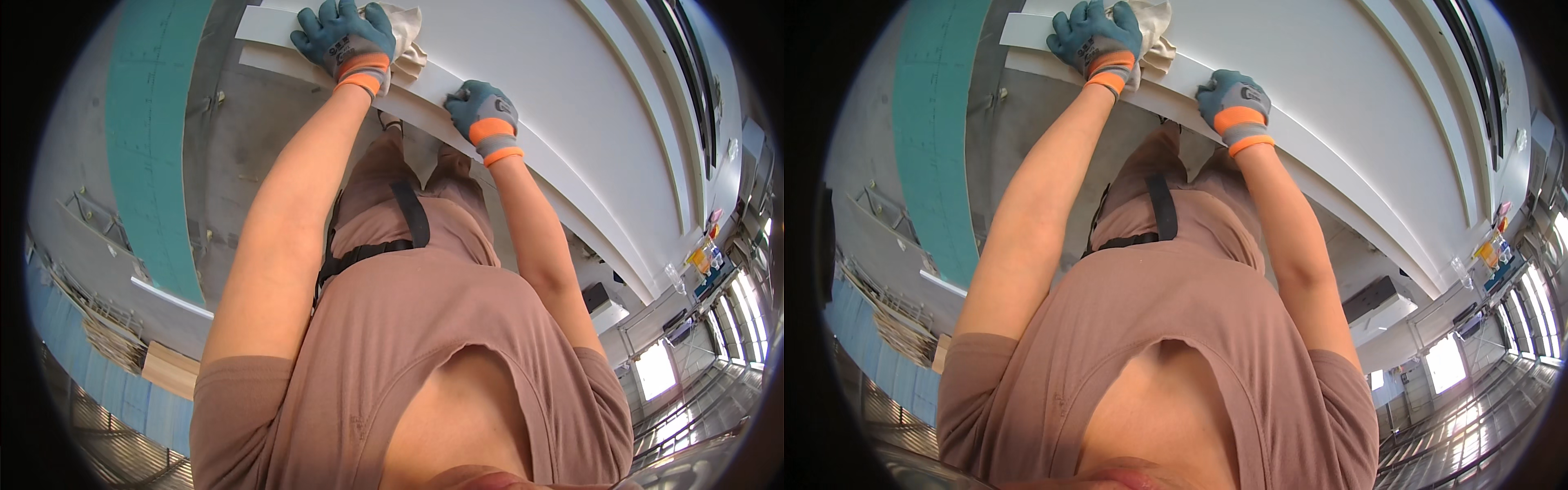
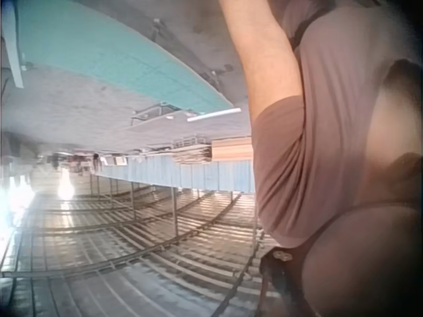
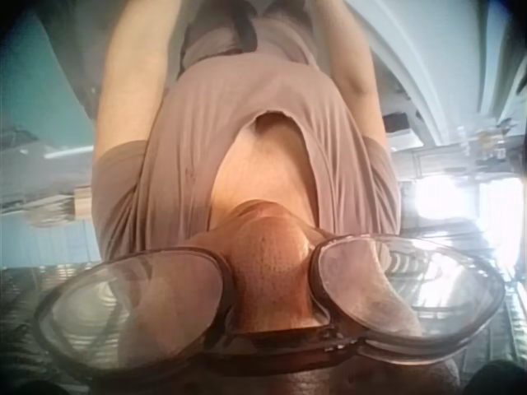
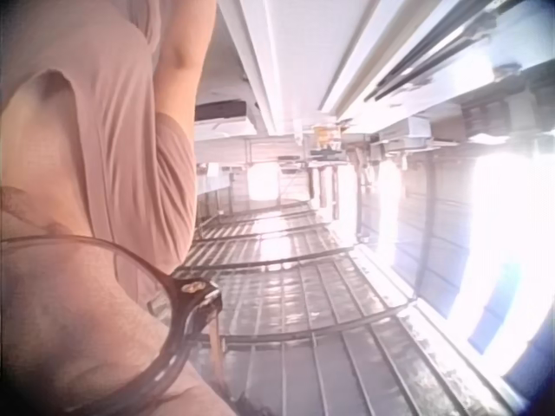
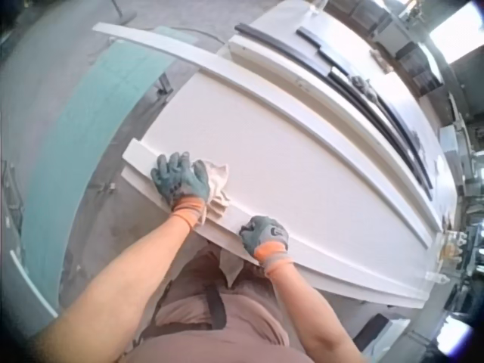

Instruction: The person wipes a large white curved surface with a cloth, repeatedly moving along its length. They briefly pick up a plastic bottle and pour liquid onto the cloth, then continue wiping the same surface.

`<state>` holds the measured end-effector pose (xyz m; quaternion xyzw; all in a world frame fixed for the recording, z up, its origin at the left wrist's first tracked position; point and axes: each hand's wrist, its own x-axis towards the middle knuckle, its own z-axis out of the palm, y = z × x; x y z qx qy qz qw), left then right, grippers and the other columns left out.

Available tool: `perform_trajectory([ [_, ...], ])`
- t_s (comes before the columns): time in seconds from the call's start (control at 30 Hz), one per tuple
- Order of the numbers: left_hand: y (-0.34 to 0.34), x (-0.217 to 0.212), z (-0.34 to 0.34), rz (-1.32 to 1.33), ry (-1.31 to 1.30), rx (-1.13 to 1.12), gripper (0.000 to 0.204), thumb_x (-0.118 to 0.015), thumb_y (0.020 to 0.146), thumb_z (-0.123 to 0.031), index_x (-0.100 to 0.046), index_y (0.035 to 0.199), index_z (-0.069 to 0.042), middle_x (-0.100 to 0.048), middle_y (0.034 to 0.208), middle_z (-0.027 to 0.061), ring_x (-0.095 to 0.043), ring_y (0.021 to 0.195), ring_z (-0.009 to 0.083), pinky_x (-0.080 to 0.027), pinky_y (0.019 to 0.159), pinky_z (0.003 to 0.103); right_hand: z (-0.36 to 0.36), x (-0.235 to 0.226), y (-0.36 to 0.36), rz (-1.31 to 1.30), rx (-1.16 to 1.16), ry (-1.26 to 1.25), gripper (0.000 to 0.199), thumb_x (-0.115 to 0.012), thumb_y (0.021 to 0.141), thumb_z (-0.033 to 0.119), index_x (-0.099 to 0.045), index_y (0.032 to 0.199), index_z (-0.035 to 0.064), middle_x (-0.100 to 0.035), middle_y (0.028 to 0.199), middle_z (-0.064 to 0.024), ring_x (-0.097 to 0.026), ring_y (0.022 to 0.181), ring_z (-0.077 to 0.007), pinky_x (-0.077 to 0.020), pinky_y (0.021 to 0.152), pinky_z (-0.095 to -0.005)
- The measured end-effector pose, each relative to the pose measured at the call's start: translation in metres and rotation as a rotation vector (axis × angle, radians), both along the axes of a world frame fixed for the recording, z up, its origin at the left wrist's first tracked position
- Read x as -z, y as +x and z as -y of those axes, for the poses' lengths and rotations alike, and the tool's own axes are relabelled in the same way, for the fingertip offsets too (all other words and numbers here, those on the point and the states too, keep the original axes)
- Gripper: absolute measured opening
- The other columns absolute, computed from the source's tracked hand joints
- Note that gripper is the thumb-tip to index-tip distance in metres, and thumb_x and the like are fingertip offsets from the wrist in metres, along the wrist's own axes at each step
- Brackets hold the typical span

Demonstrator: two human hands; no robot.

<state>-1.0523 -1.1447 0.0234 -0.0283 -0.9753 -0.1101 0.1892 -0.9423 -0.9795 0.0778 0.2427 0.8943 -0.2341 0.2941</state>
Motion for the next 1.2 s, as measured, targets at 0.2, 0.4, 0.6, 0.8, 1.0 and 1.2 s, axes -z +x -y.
perform_trajectory([
  [0.2,0.000,-0.001,-0.001,0.029,-0.032,-0.001,0.031,-0.064,0.092,-0.034,-0.075,0.107,-0.009,-0.070,0.114,0.0113,-0.057,0.125,0.0376,-0.041,0.105,0.058,-0.018,-0.015,0.020,-0.125,0.412,-0.510,0.029,-0.082,0.089,0.026,-0.078,0.101,0.0001,-0.078,0.093,-0.0070,-0.069,0.084,-0.0143,-0.0552,0.078,-0.0297],
  [0.4,-0.023,0.012,0.011,0.208,-0.082,-0.074,0.052,-0.055,0.093,-0.053,-0.079,0.120,-0.017,-0.073,0.131,0.0059,-0.053,0.131,0.0333,-0.034,0.111,0.053,-0.013,-0.033,0.040,-0.444,0.592,-0.825,0.021,-0.072,0.094,0.009,-0.075,0.111,-0.0036,-0.078,0.103,-0.0071,-0.069,0.092,-0.0129,-0.0563,0.084,-0.0276],
  [0.6,-0.028,0.032,0.010,0.070,-0.086,-0.038,0.048,-0.054,0.093,-0.049,-0.079,0.115,-0.014,-0.074,0.123,0.0070,-0.055,0.126,0.0327,-0.035,0.108,0.054,-0.004,-0.053,0.071,-0.047,0.332,-0.751,0.030,-0.061,0.102,0.024,-0.079,0.111,0.0007,-0.079,0.105,-0.0106,-0.071,0.089,-0.0203,-0.0568,0.083,-0.0329],
  [0.8,-0.029,0.031,0.013,0.094,-0.103,-0.042,0.049,-0.059,0.090,-0.052,-0.080,0.113,-0.014,-0.074,0.123,0.0065,-0.059,0.122,0.0324,-0.040,0.107,0.054,-0.128,0.000,0.154,-0.904,0.142,0.140,0.025,-0.076,0.094,0.028,-0.078,0.111,0.0088,-0.078,0.104,-0.0156,-0.074,0.094,-0.0381,-0.0582,0.089,-0.0473],
  [1.0,0.001,0.039,-0.016,0.049,-0.144,0.160,0.054,-0.063,0.092,-0.059,-0.081,0.114,-0.014,-0.073,0.131,0.0092,-0.058,0.131,0.0344,-0.040,0.113,0.055,-0.261,0.060,0.241,-0.841,0.139,0.851,0.041,-0.073,0.093,0.028,-0.072,0.128,0.0062,-0.068,0.132,-0.0235,-0.063,0.125,-0.0417,-0.0468,0.107,-0.0550],
  [1.2,0.169,0.010,-0.191,0.325,-0.077,0.510,0.068,-0.065,0.088,-0.068,-0.069,0.134,-0.018,-0.058,0.151,0.0118,-0.044,0.148,0.0374,-0.026,0.124,0.059,-0.267,0.070,0.245,-0.856,0.187,0.743,0.042,-0.073,0.092,0.025,-0.070,0.129,0.0048,-0.067,0.134,-0.0220,-0.062,0.126,-0.0401,-0.0463,0.107,-0.0517],
])
